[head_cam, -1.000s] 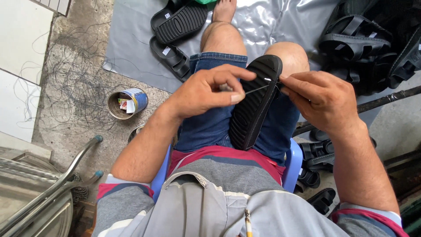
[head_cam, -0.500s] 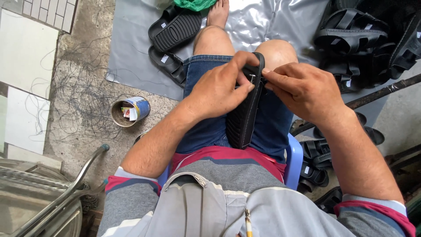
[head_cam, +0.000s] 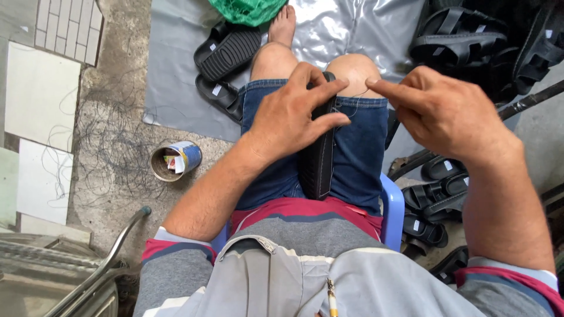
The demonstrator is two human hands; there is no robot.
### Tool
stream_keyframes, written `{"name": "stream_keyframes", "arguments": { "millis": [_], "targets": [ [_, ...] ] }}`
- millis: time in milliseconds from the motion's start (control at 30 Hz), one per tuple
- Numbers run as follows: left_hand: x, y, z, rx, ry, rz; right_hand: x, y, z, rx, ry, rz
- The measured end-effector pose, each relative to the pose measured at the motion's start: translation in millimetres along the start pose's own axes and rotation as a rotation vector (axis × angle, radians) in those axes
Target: Hand-sewing the sole of a black sandal using a needle and thread at a repair bench.
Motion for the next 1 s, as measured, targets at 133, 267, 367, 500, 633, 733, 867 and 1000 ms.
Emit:
{"name": "stream_keyframes", "arguments": {
  "millis": [133,267,367,500,633,733,867,1000],
  "targets": [
    [4.1,-10.3,-3.0,0.047,-0.02,-0.093,0.0,-4.8,0.9,-0.049,-0.065,0.021],
    [8.7,-15.8,8.2,0.146,0.072,-0.156,-1.1,-21.1,9.2,-0.36,-0.129,-0.101],
    [11.8,-17.9,14.2,0.196,0.112,-0.167,-5.9,-47.2,19.5,-0.553,-0.204,-0.267],
    [19.7,-9.5,11.9,0.4,0.21,-0.163,-14.0,-41.6,36.6,-0.809,-0.266,-0.275],
    [25.2,-7.9,9.8,0.413,0.184,-0.174,-12.7,-31.6,41.4,-0.69,-0.201,-0.287],
    [29.8,-9.0,6.7,0.416,0.155,-0.214,-6.4,-35.7,42.7,-0.426,-0.127,-0.333],
    [35.3,-13.6,7.3,0.273,0.068,-0.293,-1.3,-44.7,49.8,-0.086,-0.161,-0.391],
    [39.5,-18.5,8.2,0.156,-0.045,-0.353,-3.8,-52.6,45.7,-0.198,-0.265,-0.269]
  ]
}}
Point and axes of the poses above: each hand's wrist, its own x-axis away from the middle knuckle, its own y-axis out of the back of the hand, z = x × y, the point moved 2 cm from there along -x, towards the middle knuckle, and after that the axes turned 15 degrees about -z, right-handed, at the moved point
